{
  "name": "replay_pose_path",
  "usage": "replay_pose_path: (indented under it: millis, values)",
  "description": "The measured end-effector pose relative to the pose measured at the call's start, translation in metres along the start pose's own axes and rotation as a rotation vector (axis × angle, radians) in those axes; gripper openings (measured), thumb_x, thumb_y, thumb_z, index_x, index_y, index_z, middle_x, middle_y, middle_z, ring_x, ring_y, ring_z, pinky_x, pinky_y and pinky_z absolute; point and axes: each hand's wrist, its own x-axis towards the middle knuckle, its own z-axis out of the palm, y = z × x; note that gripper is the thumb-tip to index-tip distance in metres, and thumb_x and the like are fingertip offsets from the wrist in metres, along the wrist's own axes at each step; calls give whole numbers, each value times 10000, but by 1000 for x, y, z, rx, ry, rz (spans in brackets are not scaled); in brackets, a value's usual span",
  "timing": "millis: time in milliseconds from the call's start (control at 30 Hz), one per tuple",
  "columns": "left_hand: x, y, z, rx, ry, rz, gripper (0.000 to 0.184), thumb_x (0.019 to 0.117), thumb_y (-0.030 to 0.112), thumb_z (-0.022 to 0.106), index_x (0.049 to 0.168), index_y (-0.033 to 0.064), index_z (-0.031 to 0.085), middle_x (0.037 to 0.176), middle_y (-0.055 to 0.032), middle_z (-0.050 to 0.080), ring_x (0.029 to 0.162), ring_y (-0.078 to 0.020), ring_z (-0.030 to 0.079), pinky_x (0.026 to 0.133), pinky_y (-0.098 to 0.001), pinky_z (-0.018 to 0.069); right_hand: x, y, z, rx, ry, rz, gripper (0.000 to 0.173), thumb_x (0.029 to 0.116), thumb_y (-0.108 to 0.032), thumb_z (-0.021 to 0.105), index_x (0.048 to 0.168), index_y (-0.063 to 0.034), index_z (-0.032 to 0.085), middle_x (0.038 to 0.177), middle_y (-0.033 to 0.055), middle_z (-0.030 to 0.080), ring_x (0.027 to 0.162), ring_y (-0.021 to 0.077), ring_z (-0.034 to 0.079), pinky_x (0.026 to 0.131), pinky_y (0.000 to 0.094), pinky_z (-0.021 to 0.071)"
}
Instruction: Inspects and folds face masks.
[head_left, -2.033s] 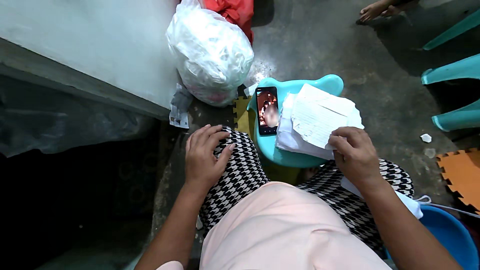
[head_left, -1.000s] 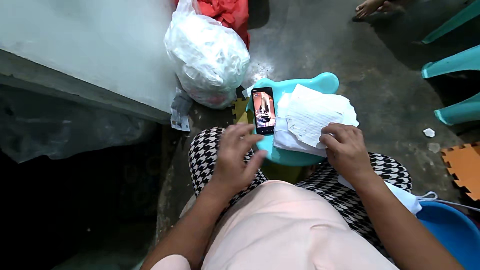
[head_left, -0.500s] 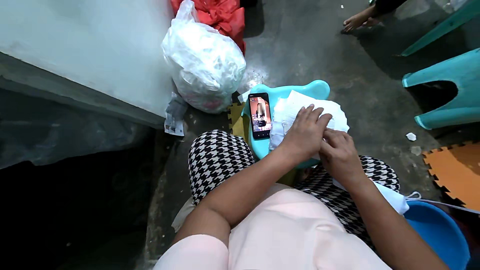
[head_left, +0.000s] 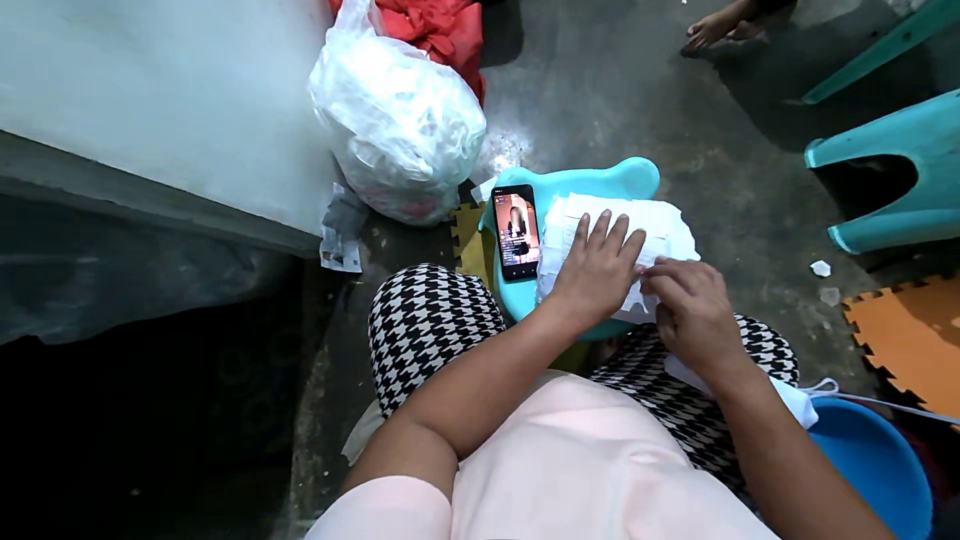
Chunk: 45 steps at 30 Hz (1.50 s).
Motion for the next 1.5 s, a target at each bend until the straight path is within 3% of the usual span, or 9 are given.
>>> replay_pose_path:
  millis: [100,167,333,633,867,1000,1167,1400,1500]
  values:
    - [-3,1,7,39,-2,16,506,1028,324,562,1465,70,555,1543,-224,470,1473,-428,379,1211,-642,214,23,-5,-1,52,96,94,310,1016,-129,443,1098,25,699,1268,251,657,1295,471,548,1081,633,400]
    - [-6,2,11,68,4,34,497,1021,274,550,1460,41,556,1567,-217,445,1496,-408,348,1214,-644,192,40,-6,9,91,108,168,434,1072,-277,376,1251,10,649,1382,230,601,1397,432,465,1148,611,339]
    - [-12,-5,20,126,-37,50,522,1007,172,474,1481,-48,494,1601,-202,405,1553,-362,236,1251,-590,121,45,9,56,52,19,277,679,1084,-511,183,1487,-79,515,1526,134,519,1484,338,386,1205,643,202]
    - [-15,-8,32,234,-95,87,572,1027,167,409,1549,-63,370,1681,-210,220,1582,-342,130,1250,-593,87,32,16,74,-3,63,272,745,1068,-556,131,1526,-73,466,1563,106,485,1501,286,369,1224,614,181]
    - [-13,-11,15,62,-19,55,490,1032,147,423,1487,-19,504,1631,-169,368,1555,-301,254,1252,-588,120,34,17,66,25,53,251,788,1061,-602,110,1555,-76,429,1587,114,453,1507,307,356,1216,642,172]
    - [-12,-14,14,105,17,-32,523,1056,218,412,1541,27,448,1633,-151,374,1550,-304,269,1238,-638,90,33,16,66,-13,40,259,735,1069,-569,125,1542,-117,460,1583,100,461,1518,315,331,1214,648,159]
    - [-13,-22,29,187,88,-18,531,1056,231,383,1553,54,441,1626,-151,387,1532,-308,314,1229,-637,142,31,15,75,-112,19,294,718,1065,-547,120,1548,-134,456,1602,103,432,1530,309,307,1214,660,119]
    - [-11,-25,29,186,101,16,534,1054,222,374,1545,25,440,1616,-165,398,1522,-340,327,1217,-646,161,37,13,69,-60,-21,299,705,1071,-514,167,1531,-69,464,1594,154,429,1516,370,319,1191,690,141]
    - [-13,-23,27,143,101,21,623,1085,416,328,1556,18,413,1620,-206,372,1522,-380,313,1197,-695,153,41,12,25,202,-31,360,579,1100,-381,290,1519,-20,459,1583,178,436,1514,382,313,1230,627,154]
